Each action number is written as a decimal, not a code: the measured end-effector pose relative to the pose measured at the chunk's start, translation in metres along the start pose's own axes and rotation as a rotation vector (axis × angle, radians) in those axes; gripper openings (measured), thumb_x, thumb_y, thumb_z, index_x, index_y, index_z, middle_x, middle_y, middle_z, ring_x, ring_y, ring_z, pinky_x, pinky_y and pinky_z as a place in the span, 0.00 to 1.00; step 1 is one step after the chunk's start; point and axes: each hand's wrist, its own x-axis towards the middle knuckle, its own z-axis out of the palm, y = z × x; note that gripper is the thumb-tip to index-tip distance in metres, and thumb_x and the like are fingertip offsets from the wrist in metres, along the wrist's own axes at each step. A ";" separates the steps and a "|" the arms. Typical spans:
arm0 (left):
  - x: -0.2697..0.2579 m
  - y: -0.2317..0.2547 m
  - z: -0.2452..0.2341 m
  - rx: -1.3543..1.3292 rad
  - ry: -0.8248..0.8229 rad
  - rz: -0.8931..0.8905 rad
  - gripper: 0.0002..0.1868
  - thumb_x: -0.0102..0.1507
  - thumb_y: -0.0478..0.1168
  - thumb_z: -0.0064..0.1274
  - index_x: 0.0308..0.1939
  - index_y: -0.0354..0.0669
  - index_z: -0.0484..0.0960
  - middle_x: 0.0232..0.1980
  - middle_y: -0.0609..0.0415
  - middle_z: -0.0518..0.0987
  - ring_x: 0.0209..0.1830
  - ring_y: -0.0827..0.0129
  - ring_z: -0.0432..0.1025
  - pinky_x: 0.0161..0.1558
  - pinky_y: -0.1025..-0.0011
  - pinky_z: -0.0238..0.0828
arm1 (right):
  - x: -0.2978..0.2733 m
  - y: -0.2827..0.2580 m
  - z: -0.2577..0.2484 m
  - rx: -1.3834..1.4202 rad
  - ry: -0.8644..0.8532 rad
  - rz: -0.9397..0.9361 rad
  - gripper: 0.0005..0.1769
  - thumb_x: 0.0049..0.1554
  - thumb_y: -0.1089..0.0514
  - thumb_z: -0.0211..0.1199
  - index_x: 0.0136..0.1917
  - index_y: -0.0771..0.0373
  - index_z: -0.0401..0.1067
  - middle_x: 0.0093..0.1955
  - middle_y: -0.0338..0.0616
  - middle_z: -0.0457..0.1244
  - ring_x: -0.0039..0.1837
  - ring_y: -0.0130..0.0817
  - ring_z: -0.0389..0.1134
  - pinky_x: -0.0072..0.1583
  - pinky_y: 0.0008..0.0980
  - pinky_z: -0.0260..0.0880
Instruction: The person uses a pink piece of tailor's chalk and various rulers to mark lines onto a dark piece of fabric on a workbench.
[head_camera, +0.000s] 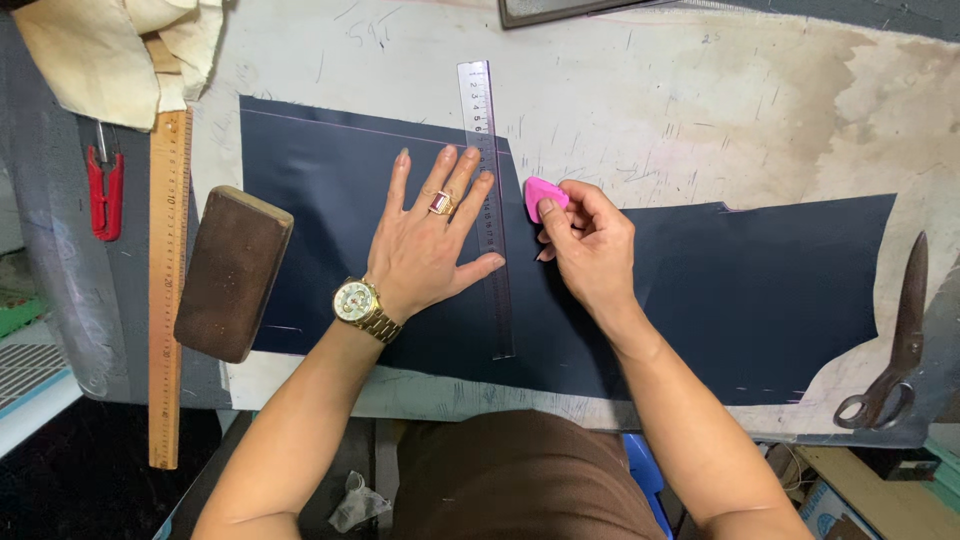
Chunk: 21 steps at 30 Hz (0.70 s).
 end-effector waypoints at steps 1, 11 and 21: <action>0.000 0.000 0.000 0.003 -0.004 -0.001 0.48 0.66 0.70 0.50 0.78 0.40 0.63 0.83 0.39 0.54 0.83 0.49 0.44 0.75 0.33 0.26 | 0.000 -0.005 0.001 -0.006 -0.001 0.002 0.12 0.62 0.66 0.65 0.57 0.76 0.72 0.40 0.54 0.65 0.36 0.34 0.72 0.32 0.30 0.79; 0.001 0.000 0.001 0.040 0.014 -0.004 0.48 0.65 0.71 0.50 0.78 0.41 0.64 0.82 0.40 0.55 0.83 0.51 0.44 0.75 0.34 0.28 | 0.001 0.005 -0.001 -0.018 0.001 0.025 0.13 0.61 0.66 0.66 0.57 0.76 0.72 0.40 0.54 0.65 0.36 0.33 0.71 0.32 0.29 0.79; 0.000 -0.001 0.002 0.032 0.027 -0.003 0.47 0.65 0.70 0.50 0.78 0.41 0.65 0.82 0.41 0.55 0.83 0.51 0.44 0.75 0.33 0.28 | 0.000 -0.008 0.003 -0.039 0.002 0.017 0.14 0.61 0.66 0.66 0.59 0.77 0.72 0.40 0.55 0.65 0.36 0.35 0.72 0.32 0.30 0.79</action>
